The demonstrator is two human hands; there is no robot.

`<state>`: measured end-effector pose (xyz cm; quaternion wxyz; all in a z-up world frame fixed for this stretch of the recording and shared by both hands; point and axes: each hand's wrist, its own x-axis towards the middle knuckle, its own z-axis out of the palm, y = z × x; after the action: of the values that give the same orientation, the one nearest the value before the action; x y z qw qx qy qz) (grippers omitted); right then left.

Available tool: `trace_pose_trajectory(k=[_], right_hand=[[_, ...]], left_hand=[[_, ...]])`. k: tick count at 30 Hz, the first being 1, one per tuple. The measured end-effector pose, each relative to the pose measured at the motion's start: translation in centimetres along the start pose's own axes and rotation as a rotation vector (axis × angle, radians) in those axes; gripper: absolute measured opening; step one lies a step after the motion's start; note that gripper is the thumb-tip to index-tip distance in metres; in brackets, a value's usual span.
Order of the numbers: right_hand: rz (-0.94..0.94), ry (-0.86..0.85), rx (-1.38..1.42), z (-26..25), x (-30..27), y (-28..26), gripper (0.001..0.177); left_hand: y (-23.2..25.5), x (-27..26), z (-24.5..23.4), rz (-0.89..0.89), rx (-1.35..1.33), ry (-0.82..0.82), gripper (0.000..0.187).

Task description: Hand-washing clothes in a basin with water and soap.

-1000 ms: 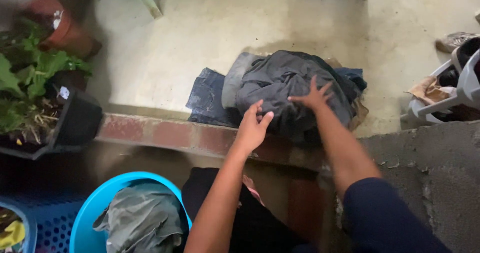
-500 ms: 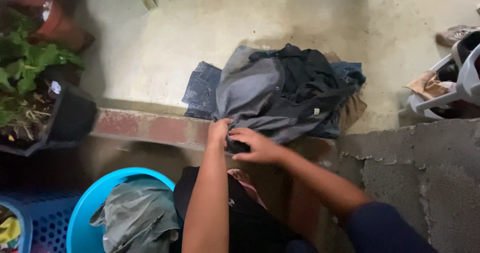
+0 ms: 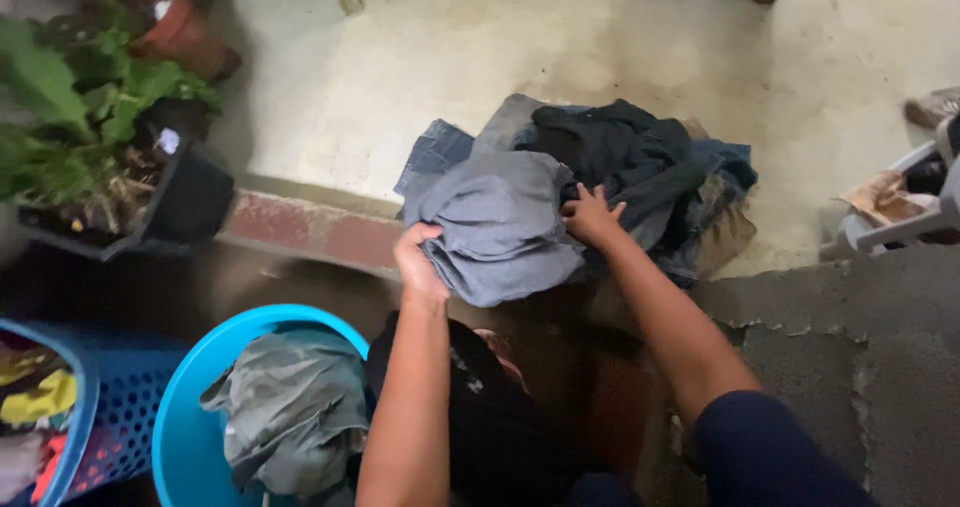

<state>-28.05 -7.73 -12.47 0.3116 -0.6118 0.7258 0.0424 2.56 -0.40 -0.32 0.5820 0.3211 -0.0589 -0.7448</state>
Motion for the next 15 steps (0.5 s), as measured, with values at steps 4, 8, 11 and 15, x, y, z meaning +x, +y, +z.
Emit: trace_pose_trajectory(k=[4, 8, 11, 15], right_hand=[[-0.228, 0.135, 0.424, -1.3, -1.3, -4.6, 0.060], [-0.710, -0.269, 1.012, -3.6, 0.3, -7.7, 0.066], [-0.862, -0.316, 0.356, -8.2, -5.4, -13.2, 0.072], [-0.606, -0.105, -0.078, -9.5, -8.3, -19.5, 0.084]], left_hand=[[4.5, -2.1, -0.2, 0.173, -0.023, 0.075, 0.056], [11.0, -6.4, 1.9, 0.460, -0.117, -0.031, 0.062], [16.8, -10.0, 0.7, 0.656, -0.149, -0.016, 0.064], [23.1, -16.8, -3.5, 0.827, -0.143, 0.024, 0.061]])
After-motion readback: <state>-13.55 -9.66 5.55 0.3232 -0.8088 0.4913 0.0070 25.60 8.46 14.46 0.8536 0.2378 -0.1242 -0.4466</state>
